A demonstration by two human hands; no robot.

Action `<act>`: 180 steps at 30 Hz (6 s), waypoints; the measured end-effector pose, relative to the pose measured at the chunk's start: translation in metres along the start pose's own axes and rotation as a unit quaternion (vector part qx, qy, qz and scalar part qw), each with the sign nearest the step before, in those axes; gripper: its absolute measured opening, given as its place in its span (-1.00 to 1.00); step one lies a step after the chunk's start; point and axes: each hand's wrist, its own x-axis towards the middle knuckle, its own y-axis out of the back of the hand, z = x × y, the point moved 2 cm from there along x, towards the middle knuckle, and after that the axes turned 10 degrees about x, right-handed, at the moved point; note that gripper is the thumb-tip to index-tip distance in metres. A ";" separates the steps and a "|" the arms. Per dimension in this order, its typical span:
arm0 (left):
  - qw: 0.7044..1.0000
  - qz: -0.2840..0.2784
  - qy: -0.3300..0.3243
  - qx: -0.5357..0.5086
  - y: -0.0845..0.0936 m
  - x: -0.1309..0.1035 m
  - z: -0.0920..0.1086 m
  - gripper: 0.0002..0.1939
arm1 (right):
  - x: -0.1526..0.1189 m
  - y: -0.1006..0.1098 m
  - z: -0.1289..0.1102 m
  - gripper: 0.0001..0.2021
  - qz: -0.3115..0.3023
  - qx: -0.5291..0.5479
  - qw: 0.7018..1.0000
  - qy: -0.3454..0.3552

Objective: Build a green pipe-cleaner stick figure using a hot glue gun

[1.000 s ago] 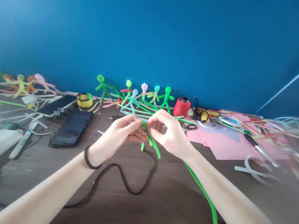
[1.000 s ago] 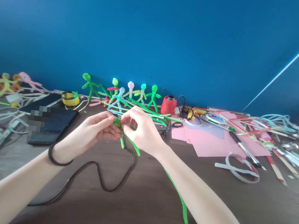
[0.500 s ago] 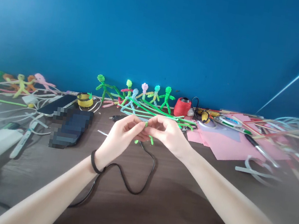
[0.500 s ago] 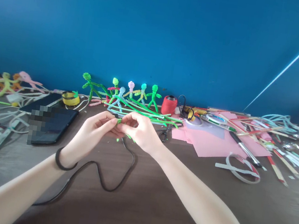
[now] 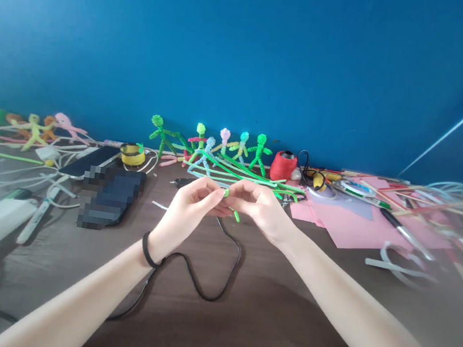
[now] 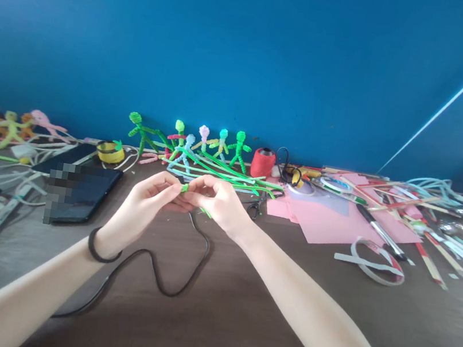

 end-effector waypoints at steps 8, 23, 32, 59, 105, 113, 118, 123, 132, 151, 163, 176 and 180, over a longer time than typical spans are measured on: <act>0.999 0.016 -0.011 0.032 0.000 0.001 -0.002 -0.81 | 0.001 0.000 0.009 -0.77 -0.005 0.059 0.998 -0.013; 0.999 0.033 -0.003 0.032 -0.005 -0.001 -0.003 -0.82 | 0.001 -0.002 0.014 -0.85 0.020 0.067 0.997 0.007; 0.999 0.008 0.004 0.034 -0.002 0.001 -0.003 -0.81 | 0.001 0.003 0.004 -0.86 0.003 -0.035 0.999 0.022; 0.994 -0.081 -0.002 0.072 0.004 0.005 -0.009 -0.83 | -0.003 0.020 -0.018 -0.98 -0.108 -0.314 0.939 0.088; 0.996 -0.048 -0.051 0.049 -0.001 0.003 -0.006 -0.81 | -0.006 0.011 -0.016 -0.88 -0.135 -0.109 0.985 0.000; 0.970 0.064 -0.086 0.217 -0.001 -0.004 0.002 -0.91 | -0.006 0.005 -0.015 -0.82 -0.060 -0.183 0.978 0.079; 0.931 0.094 -0.123 0.330 -0.001 -0.007 0.006 -0.92 | -0.010 -0.003 -0.016 -0.85 -0.046 -0.209 0.972 0.099; 0.916 0.087 -0.132 0.368 -0.003 -0.008 0.007 -0.92 | -0.011 -0.004 -0.016 -0.90 -0.056 -0.227 0.968 0.086; 0.932 0.049 -0.135 0.333 0.003 -0.002 0.007 -0.91 | -0.006 0.002 -0.010 -0.88 -0.088 -0.184 0.978 0.052; 0.995 -0.040 0.062 -0.064 -0.003 0.000 -0.006 -0.83 | -0.005 -0.001 -0.012 -0.79 0.027 -0.096 0.995 0.007; 0.989 -0.048 0.053 -0.129 -0.006 0.001 -0.013 -0.86 | -0.007 0.001 -0.009 -0.89 -0.009 -0.165 0.983 0.074; 0.994 -0.004 0.050 -0.095 -0.006 0.002 -0.014 -0.85 | -0.007 -0.001 -0.004 -0.89 -0.039 -0.203 0.973 0.098; 0.995 -0.016 0.041 -0.086 -0.003 0.004 -0.015 -0.85 | -0.003 0.006 -0.005 -0.89 -0.040 -0.144 0.986 0.068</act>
